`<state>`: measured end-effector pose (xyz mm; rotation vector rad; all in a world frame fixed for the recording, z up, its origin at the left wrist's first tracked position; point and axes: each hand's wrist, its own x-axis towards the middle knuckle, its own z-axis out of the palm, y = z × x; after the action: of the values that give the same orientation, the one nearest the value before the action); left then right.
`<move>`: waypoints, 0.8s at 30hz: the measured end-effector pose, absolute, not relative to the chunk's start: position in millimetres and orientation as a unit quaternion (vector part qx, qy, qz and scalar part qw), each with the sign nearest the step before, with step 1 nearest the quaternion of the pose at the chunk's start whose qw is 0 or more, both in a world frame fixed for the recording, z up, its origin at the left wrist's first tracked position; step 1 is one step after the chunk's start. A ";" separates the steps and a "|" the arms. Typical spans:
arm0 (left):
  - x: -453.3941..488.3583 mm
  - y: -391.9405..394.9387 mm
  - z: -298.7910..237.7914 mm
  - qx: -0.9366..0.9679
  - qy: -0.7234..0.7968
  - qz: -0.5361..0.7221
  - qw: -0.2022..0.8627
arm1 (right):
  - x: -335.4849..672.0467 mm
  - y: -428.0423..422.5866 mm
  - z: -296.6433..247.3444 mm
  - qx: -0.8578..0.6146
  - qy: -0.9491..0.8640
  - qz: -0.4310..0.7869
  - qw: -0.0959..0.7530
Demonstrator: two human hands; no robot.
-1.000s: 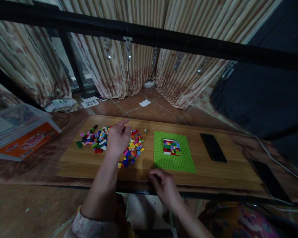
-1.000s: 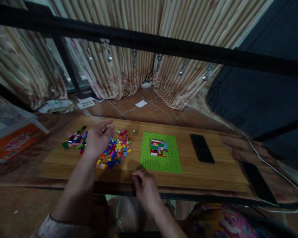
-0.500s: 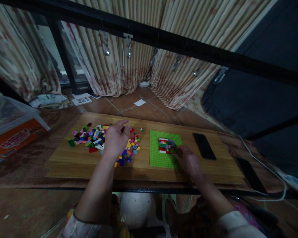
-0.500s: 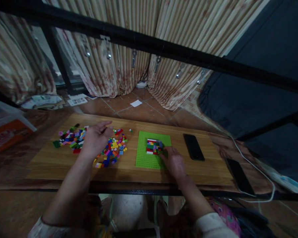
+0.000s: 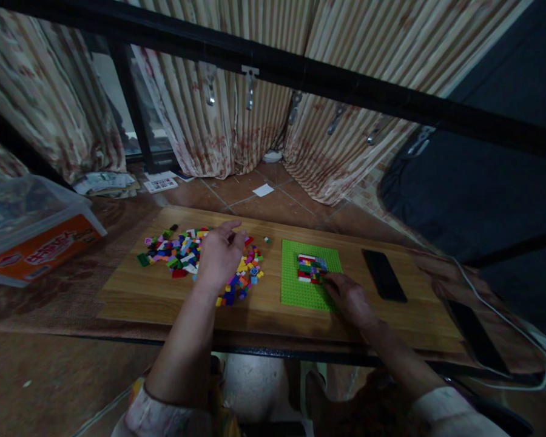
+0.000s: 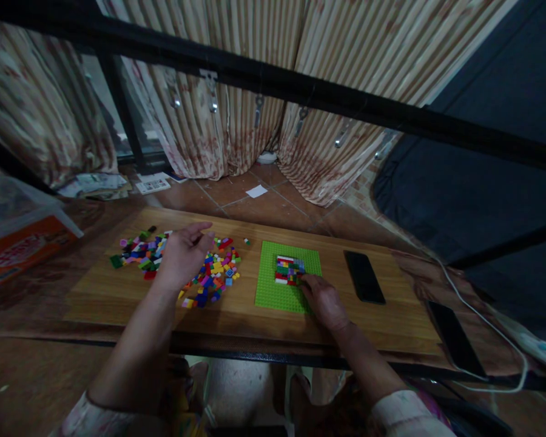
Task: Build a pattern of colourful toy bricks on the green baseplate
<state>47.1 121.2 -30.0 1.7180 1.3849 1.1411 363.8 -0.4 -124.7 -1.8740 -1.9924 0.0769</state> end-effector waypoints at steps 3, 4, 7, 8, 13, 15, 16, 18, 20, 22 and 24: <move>44.1 122.0 -31.0 0.656 0.532 0.437 0.309 | 363.8 -3.2 -126.1 -0.669 -0.716 0.011 0.201; 43.0 122.3 -31.2 0.656 0.533 0.440 0.304 | 363.9 -4.7 -126.4 -0.667 -0.717 0.004 0.203; 40.0 122.7 -30.7 0.649 0.533 0.452 0.300 | 364.4 -10.8 -126.8 -0.655 -0.725 -0.008 0.212; 39.3 122.7 -30.3 0.647 0.534 0.454 0.300 | 364.4 -12.9 -126.6 -0.653 -0.727 -0.008 0.213; 36.7 122.9 -28.9 0.639 0.532 0.463 0.306 | 358.6 -23.0 -126.0 -0.664 -0.721 0.007 0.198; 35.7 123.5 -29.3 0.635 0.530 0.470 0.309 | 353.4 -26.6 -127.3 -0.670 -0.715 0.016 0.197; 35.1 123.8 -29.5 0.633 0.529 0.473 0.310 | 350.8 -28.2 -128.3 -0.673 -0.712 0.017 0.199; 33.7 124.1 -29.6 0.631 0.526 0.478 0.312 | 346.5 -30.6 -130.3 -0.676 -0.707 0.017 0.207; 32.4 124.1 -29.3 0.631 0.525 0.478 0.311 | 344.3 -31.6 -131.3 -0.680 -0.700 0.020 0.219; 31.1 123.9 -28.7 0.633 0.526 0.478 0.307 | 343.9 -31.3 -131.1 -0.682 -0.695 0.027 0.227; 30.1 123.6 -28.3 0.636 0.527 0.476 0.302 | 344.5 -30.6 -130.0 -0.681 -0.695 0.035 0.230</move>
<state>30.1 123.6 -28.3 1.6865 1.3960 1.2625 344.5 -30.6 -130.0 -1.8724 -1.9106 0.0951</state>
